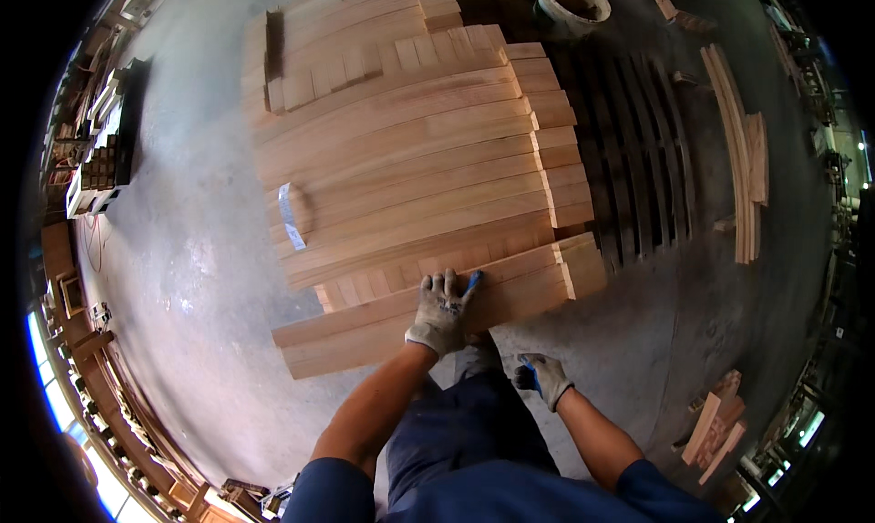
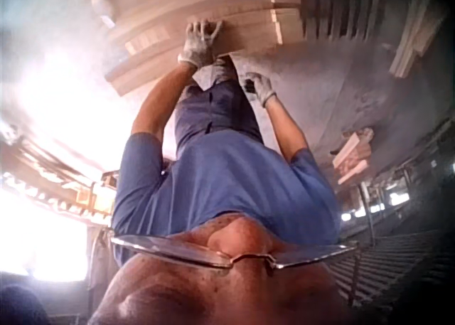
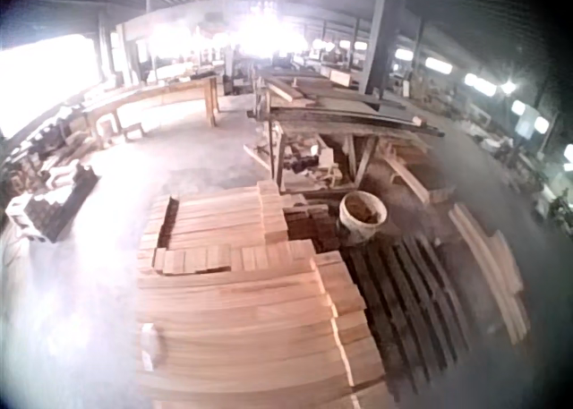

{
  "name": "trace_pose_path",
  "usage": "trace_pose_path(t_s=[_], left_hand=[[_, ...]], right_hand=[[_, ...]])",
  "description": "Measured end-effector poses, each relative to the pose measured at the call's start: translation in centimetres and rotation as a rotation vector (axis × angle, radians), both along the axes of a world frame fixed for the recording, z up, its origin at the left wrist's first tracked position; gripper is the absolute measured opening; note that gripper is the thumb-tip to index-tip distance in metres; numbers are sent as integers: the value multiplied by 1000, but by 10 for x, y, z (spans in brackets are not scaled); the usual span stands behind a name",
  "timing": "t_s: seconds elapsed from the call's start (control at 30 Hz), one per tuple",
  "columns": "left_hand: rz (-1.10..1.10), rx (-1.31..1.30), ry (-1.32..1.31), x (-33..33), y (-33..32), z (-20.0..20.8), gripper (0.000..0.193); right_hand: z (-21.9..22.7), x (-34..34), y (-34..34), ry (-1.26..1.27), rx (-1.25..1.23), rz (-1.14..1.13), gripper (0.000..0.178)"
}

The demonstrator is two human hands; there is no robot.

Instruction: The person uses pliers to trim small protrusions from the ends of wooden planks on a workbench. They repeatedly pick up planks, trim them, and place them into a stack. The person also walks to a pallet to place trimmed pieces and returns to the workbench to continue trimming.

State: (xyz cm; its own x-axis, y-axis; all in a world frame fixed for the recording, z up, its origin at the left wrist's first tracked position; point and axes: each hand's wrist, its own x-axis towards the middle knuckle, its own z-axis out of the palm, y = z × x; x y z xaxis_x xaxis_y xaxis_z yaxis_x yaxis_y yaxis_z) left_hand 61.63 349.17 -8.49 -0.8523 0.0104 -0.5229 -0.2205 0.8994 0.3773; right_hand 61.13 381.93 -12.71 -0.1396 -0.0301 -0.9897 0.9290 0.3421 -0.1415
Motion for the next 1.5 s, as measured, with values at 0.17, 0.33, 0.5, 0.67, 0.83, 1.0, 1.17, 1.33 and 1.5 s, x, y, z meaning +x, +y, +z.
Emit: trace_pose_path(t_s=[0.17, 0.33, 0.5, 0.67, 0.83, 1.0, 1.17, 1.33, 1.5], left_hand=[[-73, -238, 51, -5, 11, -56, 77], [-76, -300, 40, 7, 18, -71, 64], [27, -67, 37, 72, 24, -55, 72], [534, 193, -406, 164, 29, -18, 57], [691, 145, -409, 277, 22, -28, 54], [994, 229, -406, 332, 13, -27, 63], [1005, 366, -320, 350, -20, -41, 66], [1117, 385, -145, 366, -52, -14, 68], [1325, 413, -149, 433, -61, -12, 64]], right_hand=[[-6, 1, 12, -26, 0, -12, 25], [-4, -5, 2, 19, -11, 63, 26], [-20, -14, -17, 12, -45, 33, 22], [-92, -19, -53, -277, -294, -152, 36], [-107, -47, -149, -274, -369, -430, 41], [-77, -18, -135, -173, -509, -348, 39], [7, 10, -118, 29, -234, 162, 28], [49, 64, -54, 193, 117, 442, 23], [92, 106, -45, 200, 280, 829, 31]])
